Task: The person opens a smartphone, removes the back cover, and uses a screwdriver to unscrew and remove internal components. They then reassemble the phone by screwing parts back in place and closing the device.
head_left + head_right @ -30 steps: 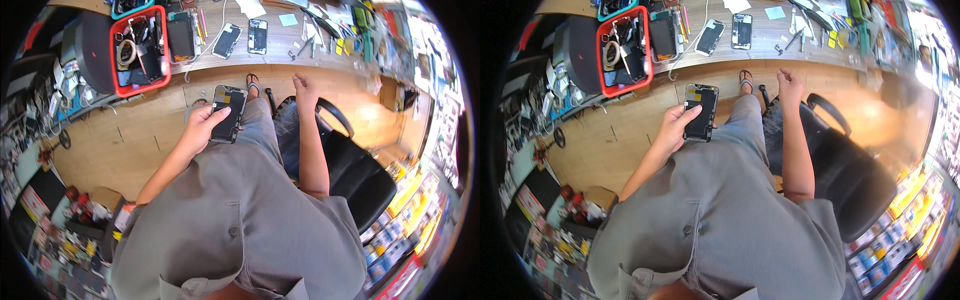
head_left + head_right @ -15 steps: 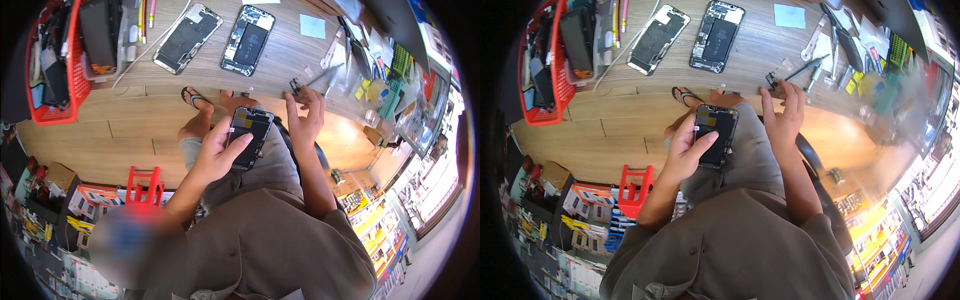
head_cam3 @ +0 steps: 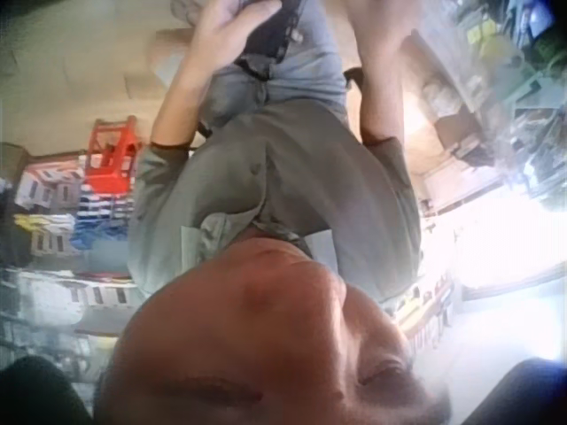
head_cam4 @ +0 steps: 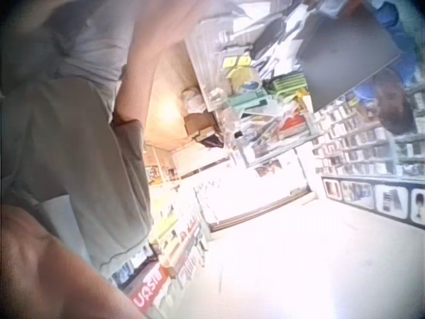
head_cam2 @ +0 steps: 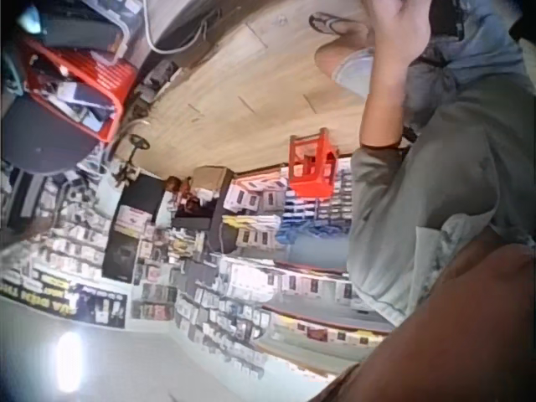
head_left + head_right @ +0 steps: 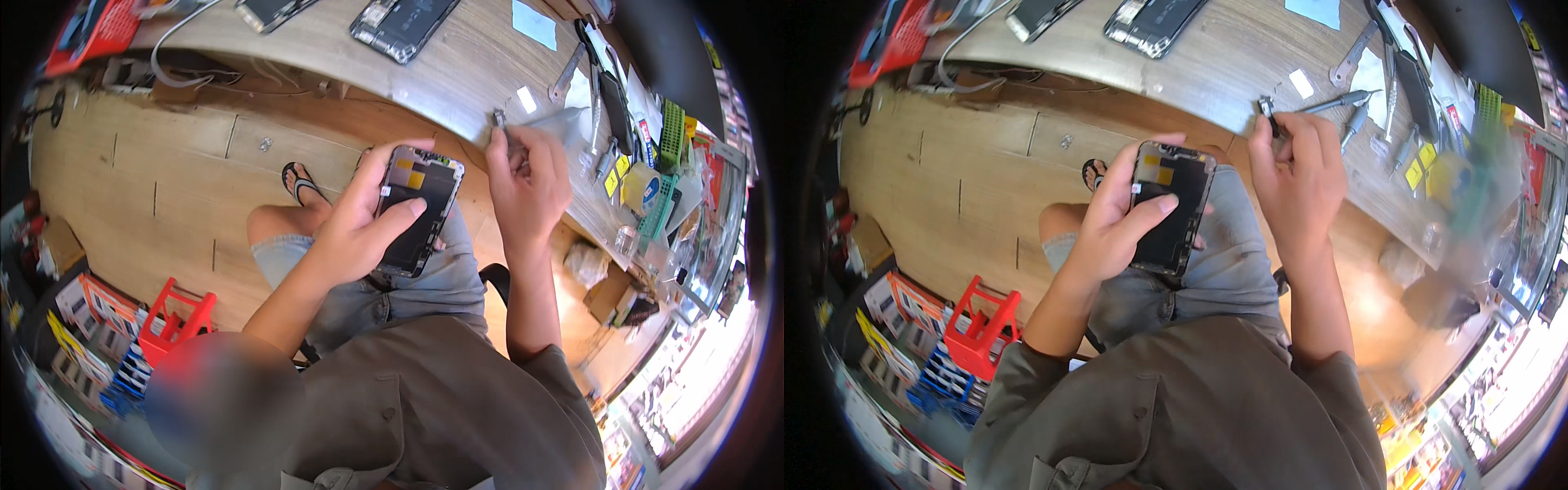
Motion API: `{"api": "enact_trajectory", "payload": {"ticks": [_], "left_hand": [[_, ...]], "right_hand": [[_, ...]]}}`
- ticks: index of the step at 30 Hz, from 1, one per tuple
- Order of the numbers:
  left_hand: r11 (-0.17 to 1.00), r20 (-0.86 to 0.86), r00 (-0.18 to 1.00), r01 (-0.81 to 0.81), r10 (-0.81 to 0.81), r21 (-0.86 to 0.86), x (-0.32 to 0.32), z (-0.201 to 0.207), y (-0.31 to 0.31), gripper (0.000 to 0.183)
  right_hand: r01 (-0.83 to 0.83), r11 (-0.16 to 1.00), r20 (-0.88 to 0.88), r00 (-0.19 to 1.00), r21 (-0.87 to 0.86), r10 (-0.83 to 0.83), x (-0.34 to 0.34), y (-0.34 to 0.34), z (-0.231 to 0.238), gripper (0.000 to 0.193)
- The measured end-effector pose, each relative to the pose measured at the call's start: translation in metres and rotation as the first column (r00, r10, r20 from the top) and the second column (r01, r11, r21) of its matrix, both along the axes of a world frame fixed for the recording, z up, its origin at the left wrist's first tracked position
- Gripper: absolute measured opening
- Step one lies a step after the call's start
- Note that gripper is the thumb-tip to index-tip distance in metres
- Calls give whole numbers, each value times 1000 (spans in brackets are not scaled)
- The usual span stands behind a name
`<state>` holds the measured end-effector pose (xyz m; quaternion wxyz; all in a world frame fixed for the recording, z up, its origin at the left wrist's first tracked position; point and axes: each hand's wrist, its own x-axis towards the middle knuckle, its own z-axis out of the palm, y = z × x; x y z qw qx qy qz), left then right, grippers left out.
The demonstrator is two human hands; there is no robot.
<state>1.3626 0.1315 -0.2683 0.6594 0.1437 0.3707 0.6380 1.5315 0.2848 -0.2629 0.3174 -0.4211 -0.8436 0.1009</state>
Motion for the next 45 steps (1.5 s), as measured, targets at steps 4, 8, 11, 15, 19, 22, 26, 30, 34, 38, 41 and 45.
{"api": "enact_trajectory", "payload": {"ticks": [4,8,11,15,19,22,26,30,34,38,41,45], "left_hand": [[996,-9,997,-81,81,27,29,-8,-11,54],[994,-28,994,-102,104,48,44,-6,-16,56],[984,-68,985,-154,160,91,55,-4,-19,63],[983,-82,986,-136,146,121,66,-2,-24,68],[989,-87,994,-53,65,141,71,16,-49,69],[983,-160,984,-50,79,179,85,17,-69,66],[988,-51,998,-41,49,151,100,36,-100,61],[991,-18,996,-85,87,99,115,48,-127,52],[991,-76,989,-126,129,47,132,47,-147,42],[989,-90,986,-139,143,51,142,43,-160,34],[992,-73,990,-117,120,46,145,42,-169,31],[996,8,997,-81,81,31,149,45,-176,28]], "right_hand": [[-126,989,16,992,78,125,8,11,-4,17],[-182,977,19,983,107,181,7,31,-8,18],[-185,979,-66,979,90,191,8,38,0,18],[-267,963,-118,958,-36,261,28,10,37,17],[-550,835,-154,824,16,545,55,-41,66,19],[-677,733,-55,731,65,680,72,-59,67,24],[-729,671,53,682,132,730,88,-85,71,26],[-768,619,130,639,164,758,100,-104,76,30],[-793,580,138,605,186,784,110,-121,74,33],[-778,579,109,615,242,781,119,-135,76,26],[-760,592,85,631,269,771,124,-145,75,25],[-753,609,117,648,250,753,133,-156,78,26]]}}
